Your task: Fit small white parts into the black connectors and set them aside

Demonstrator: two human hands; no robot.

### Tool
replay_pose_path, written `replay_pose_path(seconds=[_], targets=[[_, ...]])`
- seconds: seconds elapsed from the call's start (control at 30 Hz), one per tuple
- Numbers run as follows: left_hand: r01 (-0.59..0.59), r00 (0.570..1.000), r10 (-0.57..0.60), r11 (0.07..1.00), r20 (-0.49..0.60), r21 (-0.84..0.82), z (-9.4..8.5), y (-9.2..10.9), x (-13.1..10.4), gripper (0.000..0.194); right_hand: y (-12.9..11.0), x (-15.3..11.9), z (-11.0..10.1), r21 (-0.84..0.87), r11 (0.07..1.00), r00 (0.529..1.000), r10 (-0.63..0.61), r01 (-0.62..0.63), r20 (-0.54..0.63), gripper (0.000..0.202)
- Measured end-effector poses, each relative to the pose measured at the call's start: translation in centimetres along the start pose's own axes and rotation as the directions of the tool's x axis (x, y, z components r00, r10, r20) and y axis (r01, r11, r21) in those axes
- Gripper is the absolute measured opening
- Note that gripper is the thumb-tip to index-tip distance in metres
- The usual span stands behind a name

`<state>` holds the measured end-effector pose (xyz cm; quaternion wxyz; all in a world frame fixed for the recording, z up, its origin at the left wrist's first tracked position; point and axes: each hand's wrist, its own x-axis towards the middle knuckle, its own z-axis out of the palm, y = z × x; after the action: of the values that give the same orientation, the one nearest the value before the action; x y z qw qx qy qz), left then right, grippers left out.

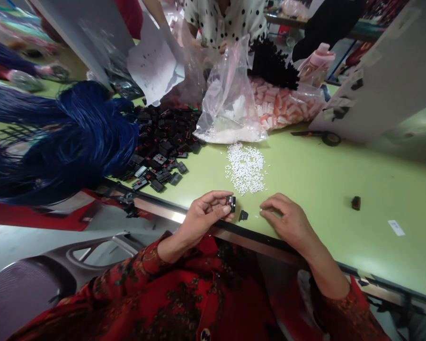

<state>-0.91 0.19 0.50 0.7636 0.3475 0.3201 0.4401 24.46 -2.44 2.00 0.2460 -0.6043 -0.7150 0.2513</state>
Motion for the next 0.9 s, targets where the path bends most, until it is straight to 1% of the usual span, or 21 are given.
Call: replay_pose_path(seconds=[0.1, 0.17, 0.2, 0.23, 0.3, 0.33, 0.4, 0.5, 0.57, 0.63, 0.9], targets=[[0.015, 1.000, -0.015, 1.000, 0.002, 0.007, 0.1, 0.2, -0.1, 0.040, 0.5, 0.0, 0.6, -0.041, 0.997, 0.998, -0.058, 0.057, -0.013, 0.016], [0.027, 1.000, -0.027, 1.000, 0.013, 0.000, 0.1, 0.3, -0.1, 0.041, 0.3, 0.0, 1.0, -0.041, 0.998, 0.997, -0.060, 0.058, -0.052, 0.017], [0.034, 0.999, -0.033, 0.999, 0.020, -0.007, 0.1, 0.4, -0.1, 0.041, 0.0, 0.0, 1.1, -0.012, 0.999, 0.996, -0.046, 0.046, -0.080, 0.017], [0.040, 0.999, -0.040, 0.999, 0.027, -0.017, 0.1, 0.4, -0.1, 0.041, -0.6, 0.0, 1.3, 0.044, 0.999, 0.994, -0.022, 0.027, -0.109, 0.017], [0.050, 0.998, -0.048, 0.998, 0.041, -0.039, 0.2, 0.4, -0.1, 0.041, -2.0, -0.1, 1.6, 0.233, 0.972, 0.988, 0.062, -0.026, -0.145, 0.015], [0.054, 0.998, -0.052, 0.997, 0.047, -0.049, 0.2, 0.4, -0.2, 0.040, -2.8, -0.1, 1.8, 0.344, 0.938, 0.984, 0.108, -0.052, -0.145, 0.014], [0.059, 0.997, -0.056, 0.996, 0.058, -0.064, 0.4, 0.3, -0.2, 0.040, -4.4, -0.2, 2.3, 0.537, 0.839, 0.976, 0.180, -0.087, -0.122, 0.011], [0.063, 0.996, -0.058, 0.995, 0.062, -0.078, 0.6, 0.2, -0.3, 0.040, -5.9, 0.0, 3.2, 0.702, 0.706, 0.965, 0.237, -0.093, -0.111, 0.007], [0.062, 0.996, -0.057, 0.995, 0.067, -0.081, 0.7, 0.2, -0.4, 0.040, -6.3, 0.2, 3.8, 0.747, 0.659, 0.960, 0.255, -0.083, -0.118, 0.004], [0.063, 0.996, -0.058, 0.995, 0.072, -0.078, 0.8, 0.1, -0.5, 0.040, -6.4, 0.3, 4.2, 0.766, 0.639, 0.957, 0.261, -0.073, -0.127, 0.004], [0.070, 0.996, -0.064, 0.993, 0.067, -0.091, 0.9, 0.0, -0.6, 0.040, -6.4, 0.2, 4.7, 0.779, 0.625, 0.954, 0.260, -0.050, -0.147, 0.006]])
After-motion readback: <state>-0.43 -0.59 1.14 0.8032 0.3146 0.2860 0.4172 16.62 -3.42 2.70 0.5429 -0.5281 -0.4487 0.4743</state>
